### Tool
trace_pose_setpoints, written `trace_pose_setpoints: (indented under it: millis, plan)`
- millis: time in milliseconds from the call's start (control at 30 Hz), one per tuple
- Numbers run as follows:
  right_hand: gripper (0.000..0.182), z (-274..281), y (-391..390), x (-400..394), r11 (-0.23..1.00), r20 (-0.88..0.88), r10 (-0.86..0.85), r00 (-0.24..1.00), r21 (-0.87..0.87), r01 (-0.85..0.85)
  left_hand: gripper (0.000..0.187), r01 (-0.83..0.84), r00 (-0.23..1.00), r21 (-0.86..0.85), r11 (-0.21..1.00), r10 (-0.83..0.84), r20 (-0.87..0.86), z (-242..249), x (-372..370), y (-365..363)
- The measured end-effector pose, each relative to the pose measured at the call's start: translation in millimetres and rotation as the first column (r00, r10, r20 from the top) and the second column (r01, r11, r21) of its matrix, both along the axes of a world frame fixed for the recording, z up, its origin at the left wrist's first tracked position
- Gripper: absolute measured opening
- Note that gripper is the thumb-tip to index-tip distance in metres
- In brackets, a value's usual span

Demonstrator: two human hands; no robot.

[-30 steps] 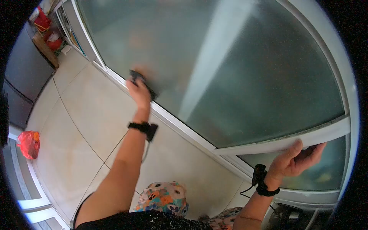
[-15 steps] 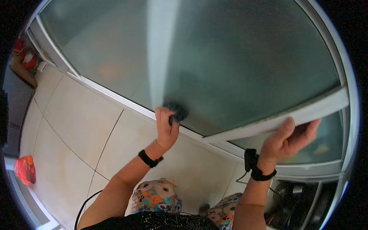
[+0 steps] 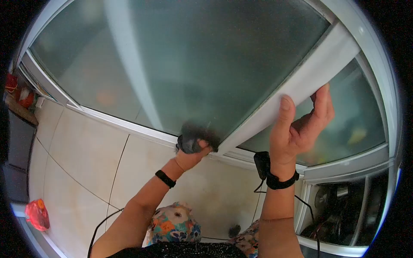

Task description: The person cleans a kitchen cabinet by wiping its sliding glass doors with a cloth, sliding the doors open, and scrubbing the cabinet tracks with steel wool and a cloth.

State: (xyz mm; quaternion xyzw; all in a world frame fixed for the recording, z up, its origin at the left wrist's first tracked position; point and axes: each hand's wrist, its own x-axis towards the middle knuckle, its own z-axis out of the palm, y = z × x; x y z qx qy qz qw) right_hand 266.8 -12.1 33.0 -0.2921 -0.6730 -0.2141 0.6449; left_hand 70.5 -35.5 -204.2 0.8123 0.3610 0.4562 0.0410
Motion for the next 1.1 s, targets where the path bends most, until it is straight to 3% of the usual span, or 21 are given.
trace_pose_setpoints:
  millis: [33,100,200,300,367,467,500,567,667,767,833,900,1000,1100]
  plan:
    - [0.056,-0.1,-1.8,0.1,1.0,-0.006,0.001,1.0,-0.004,-0.001,0.021,-0.001,1.0,-0.004,1.0,0.001,-0.006,37.3,-1.9,-0.3]
    - [0.057,-0.6,-3.5,0.1,0.999,0.029,-0.046,0.999,-0.01,0.046,0.024,-0.052,0.997,0.38,0.924,0.072,-0.039,111.5,-3.3,4.1]
    - [0.058,4.3,-2.2,0.3,0.998,0.052,-0.058,0.997,-0.021,0.059,0.028,-0.124,0.99,0.449,0.885,0.081,0.114,160.4,2.8,17.8]
    - [0.059,12.2,-7.6,-1.8,0.995,0.093,-0.096,0.991,-0.03,0.1,0.032,-0.083,0.996,0.323,0.943,0.071,0.046,80.5,1.1,10.8]
    - [0.059,11.4,-7.1,-4.9,0.995,0.066,-0.097,0.993,-0.024,0.099,0.034,-0.077,0.993,0.052,0.996,0.082,-0.088,2.0,-8.0,-8.6]
    - [0.058,5.0,-3.6,-2.4,0.994,0.05,-0.102,0.994,-0.024,0.103,0.037,-0.059,0.998,-0.05,0.997,0.06,0.013,-23.3,-5.8,-3.1]
    - [0.058,2.8,-4.1,-3.6,0.993,0.047,-0.106,0.993,-0.037,0.108,0.037,-0.063,0.998,-0.062,0.996,0.064,0.015,-4.1,-2.5,-6.7]
    - [0.058,4.8,-3.4,-6.5,0.995,0.044,-0.093,0.995,-0.029,0.094,0.035,-0.115,0.989,0.144,0.983,0.1,0.107,77.9,5.8,-3.6]
    - [0.058,9.2,-3.3,-6.8,0.995,0.057,-0.101,0.993,-0.008,0.102,0.037,-0.144,0.969,0.155,0.977,0.107,0.224,124.9,10.8,2.5]
    - [0.058,14.9,-8.1,-8.8,0.992,0.082,-0.123,0.989,-0.015,0.124,0.035,-0.216,0.937,0.03,0.976,0.199,0.287,73.0,12.0,-2.3]
    - [0.058,14.5,-9.1,-9.9,0.992,0.075,-0.126,0.989,-0.009,0.127,0.038,-0.221,0.944,0.007,0.975,0.212,0.254,23.7,7.0,-1.5]
    - [0.058,10.7,-8.2,-7.1,0.993,0.066,-0.11,0.992,-0.035,0.112,0.038,-0.321,0.918,-0.126,0.939,0.341,0.204,3.9,8.9,-2.1]
    - [0.057,5.4,-9.5,-4.9,0.992,0.057,-0.11,0.992,-0.052,0.113,0.039,-0.307,0.913,-0.022,0.951,0.301,0.275,86.9,14.4,5.2]
    - [0.056,8.5,-10.4,-6.7,0.991,0.05,-0.119,0.992,-0.048,0.122,0.041,-0.302,0.931,0.146,0.942,0.259,0.258,83.6,9.6,10.1]
